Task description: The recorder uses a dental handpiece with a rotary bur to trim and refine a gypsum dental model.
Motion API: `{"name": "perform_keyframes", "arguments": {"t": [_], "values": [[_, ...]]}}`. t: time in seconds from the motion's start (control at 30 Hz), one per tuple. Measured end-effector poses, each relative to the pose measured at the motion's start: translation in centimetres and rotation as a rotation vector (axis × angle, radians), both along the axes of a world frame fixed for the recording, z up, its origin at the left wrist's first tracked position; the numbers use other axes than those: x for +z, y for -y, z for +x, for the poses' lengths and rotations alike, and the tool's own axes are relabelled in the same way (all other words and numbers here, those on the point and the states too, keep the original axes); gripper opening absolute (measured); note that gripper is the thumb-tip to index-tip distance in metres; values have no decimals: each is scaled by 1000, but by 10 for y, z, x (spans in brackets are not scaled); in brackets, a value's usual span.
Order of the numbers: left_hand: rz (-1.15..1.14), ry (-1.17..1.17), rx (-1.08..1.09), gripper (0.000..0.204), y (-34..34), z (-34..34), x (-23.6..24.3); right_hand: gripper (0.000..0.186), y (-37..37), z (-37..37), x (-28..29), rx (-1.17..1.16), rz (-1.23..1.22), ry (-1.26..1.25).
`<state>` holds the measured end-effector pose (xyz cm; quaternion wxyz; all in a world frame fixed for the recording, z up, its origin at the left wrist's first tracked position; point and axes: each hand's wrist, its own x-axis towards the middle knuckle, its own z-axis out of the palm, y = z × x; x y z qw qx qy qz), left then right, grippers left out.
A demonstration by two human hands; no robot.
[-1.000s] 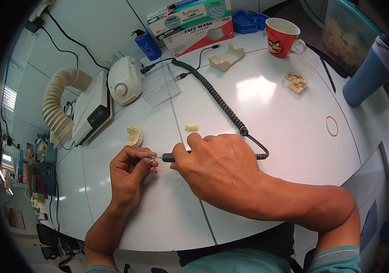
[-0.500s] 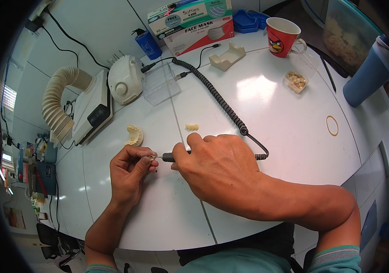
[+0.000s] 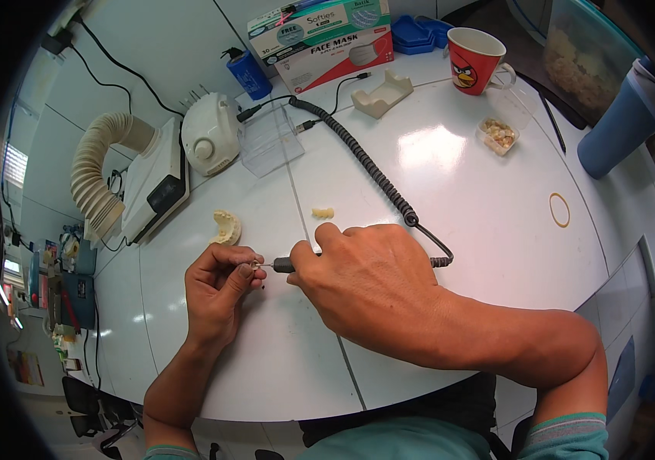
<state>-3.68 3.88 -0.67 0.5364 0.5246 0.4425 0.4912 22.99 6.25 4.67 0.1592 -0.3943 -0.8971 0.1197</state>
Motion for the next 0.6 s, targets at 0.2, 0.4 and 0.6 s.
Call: {"name": "perform_keyframes", "arguments": {"t": [0.2,0.4,0.6], "values": [[23,10,2,6,0,1,-1,33,-1,0,1,-5,-46,-3],[35,-15,15,8,0,2,0,34,-2,0,2,-12,-61,-5],[73,-25,-12,8,-1,2,-2,34,-2,0,1,5,-73,-12]]}}
